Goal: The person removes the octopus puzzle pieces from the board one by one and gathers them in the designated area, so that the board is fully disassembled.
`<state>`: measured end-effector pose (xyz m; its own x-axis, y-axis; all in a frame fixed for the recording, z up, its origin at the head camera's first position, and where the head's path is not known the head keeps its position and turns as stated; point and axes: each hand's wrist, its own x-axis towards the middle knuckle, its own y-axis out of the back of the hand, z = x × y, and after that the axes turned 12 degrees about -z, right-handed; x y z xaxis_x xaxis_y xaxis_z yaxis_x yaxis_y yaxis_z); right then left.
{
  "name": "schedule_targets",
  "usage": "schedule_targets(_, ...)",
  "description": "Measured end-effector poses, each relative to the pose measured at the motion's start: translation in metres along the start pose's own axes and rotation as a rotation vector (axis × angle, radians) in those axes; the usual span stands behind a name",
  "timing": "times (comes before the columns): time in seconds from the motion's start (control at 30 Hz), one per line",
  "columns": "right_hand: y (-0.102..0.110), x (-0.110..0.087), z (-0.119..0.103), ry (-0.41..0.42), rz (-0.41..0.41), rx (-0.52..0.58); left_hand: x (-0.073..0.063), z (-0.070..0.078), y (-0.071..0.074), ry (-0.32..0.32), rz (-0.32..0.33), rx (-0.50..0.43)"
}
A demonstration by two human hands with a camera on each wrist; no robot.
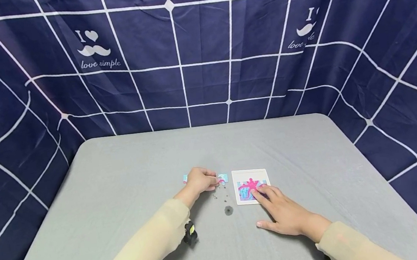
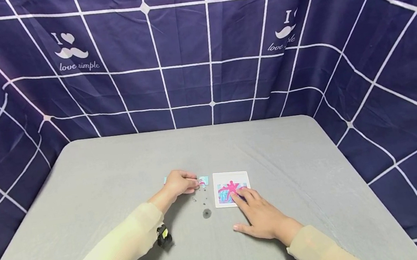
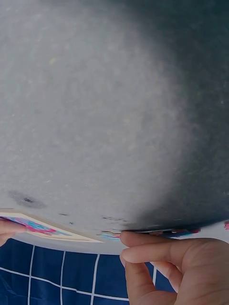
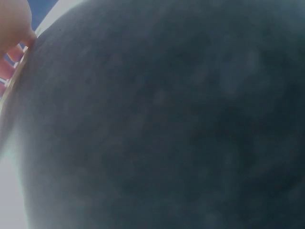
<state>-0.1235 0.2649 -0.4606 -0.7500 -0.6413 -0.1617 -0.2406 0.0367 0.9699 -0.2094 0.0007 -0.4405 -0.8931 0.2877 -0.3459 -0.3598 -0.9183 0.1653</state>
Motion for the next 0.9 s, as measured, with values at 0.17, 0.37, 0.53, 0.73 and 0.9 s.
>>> schedule_targets(0.17, 0.0, 0.0, 0.001, 0.003, -0.007, 0.005, -0.001, 0.001, 0.0, 0.001, -0.009, -0.014)
schedule_targets(0.37, -0.001, -0.001, 0.003, 0.009, 0.004, 0.011, 0.0, 0.001, -0.003, -0.004, -0.022, -0.08)
schedule_targets(0.53, -0.001, 0.0, 0.002, 0.015, 0.02, 0.01, 0.002, 0.0, -0.009, -0.024, -0.045, -0.089)
schedule_targets(0.73, -0.001, 0.0, 0.0, 0.02, 0.039, 0.005, 0.003, 0.001, -0.019, -0.027, -0.064, -0.098)
schedule_targets(0.9, 0.0, 0.0, -0.001, 0.018, 0.028, 0.011, 0.004, 0.004, -0.029, -0.026, -0.067, -0.096)
